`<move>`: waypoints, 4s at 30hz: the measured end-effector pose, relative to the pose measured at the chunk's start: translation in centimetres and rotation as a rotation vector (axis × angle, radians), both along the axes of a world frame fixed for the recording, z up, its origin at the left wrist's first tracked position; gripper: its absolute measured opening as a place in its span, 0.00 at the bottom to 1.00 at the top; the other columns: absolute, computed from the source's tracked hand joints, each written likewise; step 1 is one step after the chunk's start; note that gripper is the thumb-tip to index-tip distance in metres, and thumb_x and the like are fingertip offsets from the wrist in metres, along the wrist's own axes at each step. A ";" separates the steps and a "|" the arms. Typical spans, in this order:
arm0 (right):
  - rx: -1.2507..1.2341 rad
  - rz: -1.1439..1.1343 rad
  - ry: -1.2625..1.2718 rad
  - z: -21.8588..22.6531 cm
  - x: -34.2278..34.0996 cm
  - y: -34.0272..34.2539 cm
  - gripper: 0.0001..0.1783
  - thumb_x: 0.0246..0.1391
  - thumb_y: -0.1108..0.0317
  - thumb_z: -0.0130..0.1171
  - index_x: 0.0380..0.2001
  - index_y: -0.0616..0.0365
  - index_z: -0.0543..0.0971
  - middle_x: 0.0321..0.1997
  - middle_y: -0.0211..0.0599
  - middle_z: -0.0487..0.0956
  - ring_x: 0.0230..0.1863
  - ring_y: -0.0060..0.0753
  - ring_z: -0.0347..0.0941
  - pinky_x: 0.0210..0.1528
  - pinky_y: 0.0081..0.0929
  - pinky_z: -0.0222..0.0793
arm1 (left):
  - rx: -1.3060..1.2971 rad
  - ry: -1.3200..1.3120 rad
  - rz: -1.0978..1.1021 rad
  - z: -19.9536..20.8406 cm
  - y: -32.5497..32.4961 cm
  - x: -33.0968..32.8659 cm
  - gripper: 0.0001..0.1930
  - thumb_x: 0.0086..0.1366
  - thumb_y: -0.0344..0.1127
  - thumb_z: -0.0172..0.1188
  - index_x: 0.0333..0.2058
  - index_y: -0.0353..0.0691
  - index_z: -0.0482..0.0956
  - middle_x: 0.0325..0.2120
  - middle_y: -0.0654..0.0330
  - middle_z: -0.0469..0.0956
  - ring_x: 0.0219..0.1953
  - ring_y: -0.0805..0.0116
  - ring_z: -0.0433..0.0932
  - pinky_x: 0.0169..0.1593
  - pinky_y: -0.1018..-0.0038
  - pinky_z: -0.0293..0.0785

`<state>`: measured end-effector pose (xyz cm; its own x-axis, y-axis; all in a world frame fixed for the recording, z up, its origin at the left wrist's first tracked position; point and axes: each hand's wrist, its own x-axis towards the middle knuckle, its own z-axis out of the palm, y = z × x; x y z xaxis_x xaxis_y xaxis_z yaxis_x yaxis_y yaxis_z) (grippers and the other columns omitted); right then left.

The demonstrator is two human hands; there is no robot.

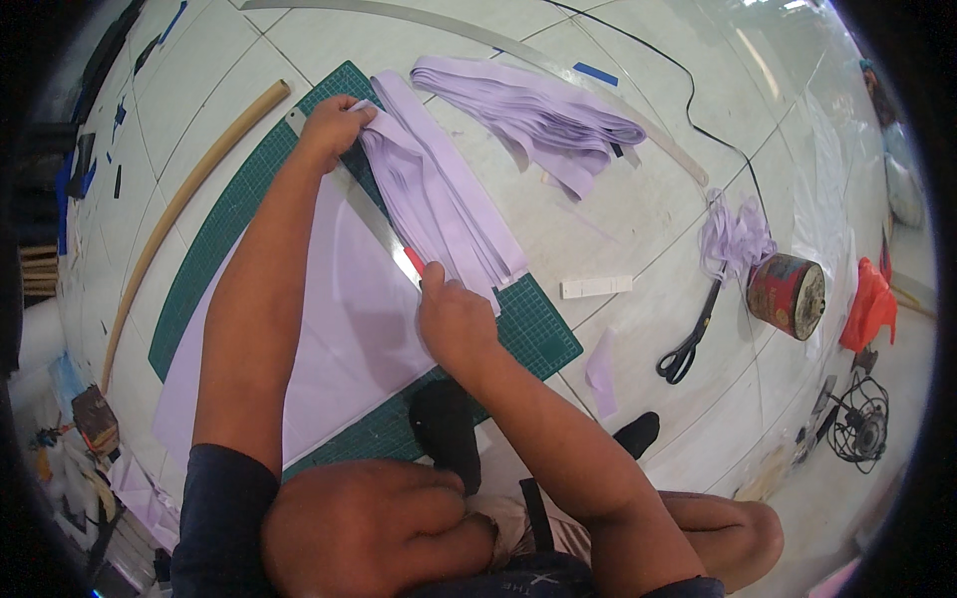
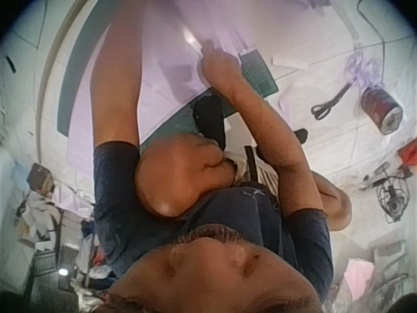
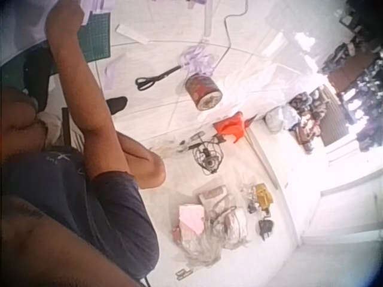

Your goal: The person cuts strips of white fabric from a larger piece using a utility knife and a metal ruler on a green cutting mat.

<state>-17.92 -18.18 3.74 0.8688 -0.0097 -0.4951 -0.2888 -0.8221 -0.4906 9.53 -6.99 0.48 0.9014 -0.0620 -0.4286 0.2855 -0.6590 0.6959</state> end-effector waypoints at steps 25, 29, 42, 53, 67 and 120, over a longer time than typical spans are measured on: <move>0.260 -0.094 0.017 2.6 -8.2 -9.3 0.16 0.60 0.62 0.54 0.47 0.57 0.66 0.40 0.53 0.79 0.40 0.62 0.78 0.41 0.54 0.73 | 0.194 -0.488 -0.119 -2.6 4.5 4.9 0.33 0.57 0.46 0.67 0.61 0.41 0.72 0.56 0.48 0.76 0.58 0.54 0.76 0.61 0.62 0.70; 0.338 -0.137 -0.240 1.3 -6.7 -9.2 0.16 0.59 0.63 0.56 0.45 0.58 0.66 0.41 0.52 0.79 0.42 0.61 0.77 0.43 0.53 0.72 | 0.233 -0.516 -0.254 -0.5 7.5 1.7 0.31 0.59 0.44 0.66 0.59 0.38 0.73 0.55 0.47 0.76 0.59 0.53 0.75 0.62 0.63 0.69; 0.442 -0.122 -0.213 0.1 -3.6 -4.3 0.19 0.59 0.62 0.57 0.48 0.59 0.68 0.39 0.52 0.82 0.39 0.59 0.79 0.41 0.51 0.73 | 0.549 -0.223 -0.488 5.9 12.6 -11.8 0.29 0.61 0.46 0.67 0.57 0.38 0.75 0.58 0.44 0.73 0.62 0.47 0.70 0.65 0.62 0.65; 0.189 -0.124 -0.085 0.6 -10.2 -6.5 0.23 0.50 0.62 0.68 0.45 0.60 0.71 0.43 0.49 0.74 0.46 0.58 0.74 0.46 0.48 0.72 | 0.664 -0.548 -0.343 -2.7 10.5 -12.7 0.30 0.71 0.48 0.52 0.65 0.38 0.66 0.69 0.45 0.60 0.71 0.43 0.55 0.73 0.44 0.43; 0.177 -0.180 -0.298 -2.9 -15.5 -1.6 0.21 0.47 0.70 0.69 0.42 0.61 0.71 0.45 0.50 0.74 0.46 0.58 0.73 0.47 0.48 0.71 | 0.347 -0.677 -0.181 -4.9 11.7 -12.8 0.28 0.69 0.49 0.56 0.60 0.36 0.71 0.65 0.42 0.64 0.70 0.40 0.57 0.70 0.39 0.45; 0.627 -0.649 -0.271 -4.7 22.9 2.1 0.17 0.58 0.70 0.67 0.44 0.69 0.74 0.32 0.38 0.80 0.28 0.24 0.77 0.32 0.21 0.76 | 0.448 -0.203 -0.446 0.8 11.3 -11.1 0.67 0.37 0.62 0.79 0.70 0.36 0.53 0.72 0.47 0.49 0.75 0.47 0.42 0.72 0.38 0.40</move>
<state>5.02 -16.04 -0.98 0.8733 -0.3325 -0.3560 -0.4091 -0.1040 -0.9065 -1.56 4.31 1.28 0.8959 -0.3037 -0.3244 -0.1898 -0.9216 0.3386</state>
